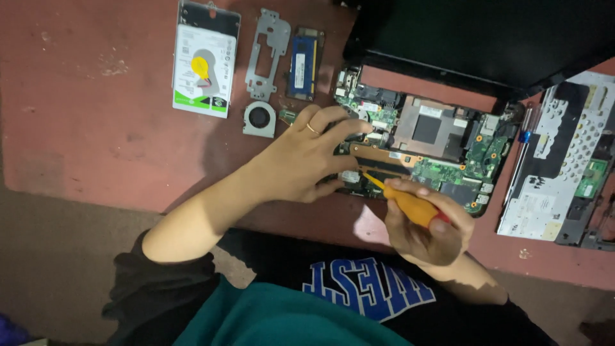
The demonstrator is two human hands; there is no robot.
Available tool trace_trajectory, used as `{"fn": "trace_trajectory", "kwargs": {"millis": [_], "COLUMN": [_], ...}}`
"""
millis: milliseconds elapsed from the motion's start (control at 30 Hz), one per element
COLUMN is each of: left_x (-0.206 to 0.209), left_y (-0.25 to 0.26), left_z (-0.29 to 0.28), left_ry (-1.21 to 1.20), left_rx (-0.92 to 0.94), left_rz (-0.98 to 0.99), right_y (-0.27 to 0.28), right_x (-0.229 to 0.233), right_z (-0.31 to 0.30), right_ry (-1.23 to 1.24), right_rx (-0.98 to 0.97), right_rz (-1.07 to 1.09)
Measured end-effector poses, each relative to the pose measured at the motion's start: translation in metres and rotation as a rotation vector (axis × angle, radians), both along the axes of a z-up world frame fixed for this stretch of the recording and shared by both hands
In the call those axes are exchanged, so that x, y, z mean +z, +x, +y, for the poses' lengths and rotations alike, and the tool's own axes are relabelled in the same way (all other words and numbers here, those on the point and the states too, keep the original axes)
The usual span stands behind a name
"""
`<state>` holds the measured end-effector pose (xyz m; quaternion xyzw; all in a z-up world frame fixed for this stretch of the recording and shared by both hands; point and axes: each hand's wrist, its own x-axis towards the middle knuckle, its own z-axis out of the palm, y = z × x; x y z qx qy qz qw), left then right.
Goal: The person disassembles internal laptop components, removing the cooling fan and disconnecting ribbon cables using a screwdriver and their hands.
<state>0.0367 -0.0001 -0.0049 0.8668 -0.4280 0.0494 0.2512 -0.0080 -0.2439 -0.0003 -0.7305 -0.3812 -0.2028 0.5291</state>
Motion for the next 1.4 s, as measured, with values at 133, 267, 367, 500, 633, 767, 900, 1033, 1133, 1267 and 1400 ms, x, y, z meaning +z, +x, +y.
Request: {"fn": "trace_trajectory", "kwargs": {"millis": [133,267,367,500,633,767,900,1033,1133,1267,1400], "left_x": [0.001,0.004,0.003,0.001,-0.002,0.0,0.0,0.003,0.002,0.002,-0.003], "left_y": [-0.002,0.001,0.001,0.0,0.0,-0.001,0.001,0.0,0.0,0.001,0.0], "left_z": [0.0,0.002,0.002,-0.001,-0.002,-0.002,-0.003,-0.002,-0.002,-0.002,-0.002], "left_ry": [0.022,0.046,0.05,-0.11,-0.117,-0.124,-0.116,-0.11,-0.104,-0.09,-0.082], "left_rx": [0.017,0.026,0.026,0.035,0.037,0.026,0.012,0.015,0.014,0.014,0.014], "left_rz": [-0.017,-0.026,-0.061,-0.045,-0.046,-0.006,0.0,0.023,0.014,0.002,0.014], "right_y": [-0.004,0.001,0.004,0.0,-0.001,-0.005,0.011,0.014,0.022,0.022,0.021], "right_x": [0.005,0.011,0.008,-0.013,-0.022,-0.022,0.003,-0.013,0.0,0.018,0.016], "right_z": [0.005,0.006,0.01,0.012,0.01,0.008,0.017,0.008,0.012,0.015,0.009], "right_ry": [-0.063,-0.109,-0.072,0.122,0.078,0.044,0.047,0.026,0.062,0.128,0.201], "right_rx": [-0.074,-0.08,-0.116,-0.162,-0.126,0.026,0.139,0.233,0.28,0.382,0.306], "right_rz": [-0.09,-0.153,-0.205,-0.193,-0.216,-0.139,-0.093,0.014,0.091,0.201,0.189]}}
